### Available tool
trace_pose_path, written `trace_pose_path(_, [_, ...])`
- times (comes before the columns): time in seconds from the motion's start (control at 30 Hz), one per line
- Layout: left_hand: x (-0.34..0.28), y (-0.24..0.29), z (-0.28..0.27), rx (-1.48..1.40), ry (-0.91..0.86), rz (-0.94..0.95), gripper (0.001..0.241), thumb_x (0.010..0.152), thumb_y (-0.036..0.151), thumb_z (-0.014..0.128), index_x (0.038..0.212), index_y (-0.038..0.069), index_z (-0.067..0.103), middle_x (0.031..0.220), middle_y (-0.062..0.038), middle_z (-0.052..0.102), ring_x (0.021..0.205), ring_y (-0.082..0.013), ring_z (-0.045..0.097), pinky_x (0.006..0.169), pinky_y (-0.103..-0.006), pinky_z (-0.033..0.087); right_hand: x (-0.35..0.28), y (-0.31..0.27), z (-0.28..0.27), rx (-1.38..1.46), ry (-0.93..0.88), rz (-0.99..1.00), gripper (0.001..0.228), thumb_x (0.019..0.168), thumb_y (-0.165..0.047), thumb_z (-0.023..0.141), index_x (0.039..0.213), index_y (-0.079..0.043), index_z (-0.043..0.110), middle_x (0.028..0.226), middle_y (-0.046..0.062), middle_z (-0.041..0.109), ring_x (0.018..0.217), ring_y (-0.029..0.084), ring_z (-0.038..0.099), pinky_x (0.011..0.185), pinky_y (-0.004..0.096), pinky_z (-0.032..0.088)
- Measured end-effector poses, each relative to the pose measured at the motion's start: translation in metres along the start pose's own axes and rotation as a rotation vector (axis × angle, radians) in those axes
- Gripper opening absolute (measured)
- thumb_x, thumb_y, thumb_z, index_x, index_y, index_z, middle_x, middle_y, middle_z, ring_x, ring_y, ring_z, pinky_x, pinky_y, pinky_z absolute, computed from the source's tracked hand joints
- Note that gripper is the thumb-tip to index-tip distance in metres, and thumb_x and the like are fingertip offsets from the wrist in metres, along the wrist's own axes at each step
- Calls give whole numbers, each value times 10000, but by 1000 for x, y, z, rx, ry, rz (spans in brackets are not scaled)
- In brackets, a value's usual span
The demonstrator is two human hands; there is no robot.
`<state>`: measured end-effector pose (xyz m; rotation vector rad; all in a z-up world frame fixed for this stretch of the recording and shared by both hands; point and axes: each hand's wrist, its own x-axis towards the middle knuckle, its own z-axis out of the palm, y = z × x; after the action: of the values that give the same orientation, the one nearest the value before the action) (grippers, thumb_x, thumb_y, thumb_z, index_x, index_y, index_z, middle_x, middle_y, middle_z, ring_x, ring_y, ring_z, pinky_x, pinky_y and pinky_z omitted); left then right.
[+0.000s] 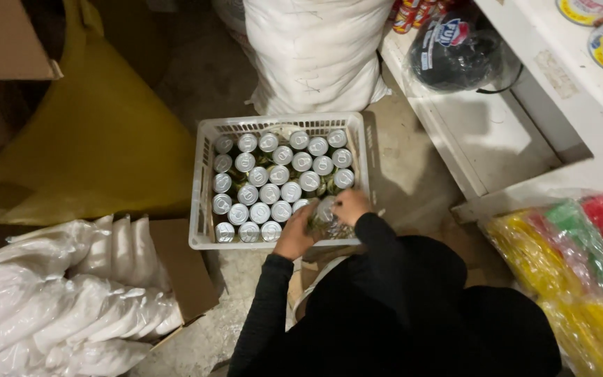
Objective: Stocking and arranging canned goods from a floor crate onto retail shelves.
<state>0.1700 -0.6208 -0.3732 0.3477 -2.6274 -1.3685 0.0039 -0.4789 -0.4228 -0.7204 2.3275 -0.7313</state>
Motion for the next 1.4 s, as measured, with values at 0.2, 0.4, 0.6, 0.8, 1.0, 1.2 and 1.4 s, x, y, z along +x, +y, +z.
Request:
trace_pose_path(0.2, [4,68,16,-433,85,78,759,810,132,811,1479,16,471,1342,-165,619,1223,-306,607,1047,-386,494,-58,8,-70,657,74,-69,306,963,-229,650,1023,51,758,783,95,764,655,164,736,626,323,608])
trace_pose_path(0.4, [8,156,55,-705,-69,-7,702,991,241,674,1553,-26,350,1464,-176,511,1345,-261,490,1117,-366,396,-186,-1,-135,765,335,-307,349,1048,-221,588,1266,42,664,1021,48,696,866,113,668,773,273,563])
trace_pose_path(0.6, [6,252,107,-892,-359,202,788,1028,246,509,1681,12,135,1700,-155,298,1562,-243,303,1249,-339,247,-300,22,-169,551,742,-261,459,1005,-166,634,1415,27,565,1259,92,643,1140,166,628,980,301,493])
trace_pose_path(0.8, [-28,334,155,-880,-527,411,757,1031,113,602,1648,-19,185,1668,-189,355,1553,-263,337,1261,-354,284,-395,81,-153,596,1046,-38,498,975,-130,662,1436,17,543,1332,86,663,1224,165,621,1048,309,480])
trace_pose_path(1.0, [-51,431,180,-941,-773,588,631,1017,106,663,1544,-40,348,1503,-175,496,1439,-230,463,1225,-348,361,-491,81,-186,600,1295,53,610,894,-113,717,1452,4,500,1261,77,666,1141,146,632,973,294,515])
trace_pose_path(1.2, [-86,528,215,-843,-987,712,647,1054,225,620,1584,-37,358,1386,-162,572,1243,-213,557,1098,-336,463,-600,89,-219,474,1534,312,503,972,-66,734,1443,6,574,1064,116,612,925,164,547,824,309,479])
trace_pose_path(1.4, [-98,599,253,-706,-672,1193,644,1093,288,575,1590,-51,347,1500,-283,511,1388,-400,515,1193,-443,421,-661,54,-308,443,1704,65,413,970,-55,689,1359,-11,559,1182,26,654,1054,93,598,936,237,496])
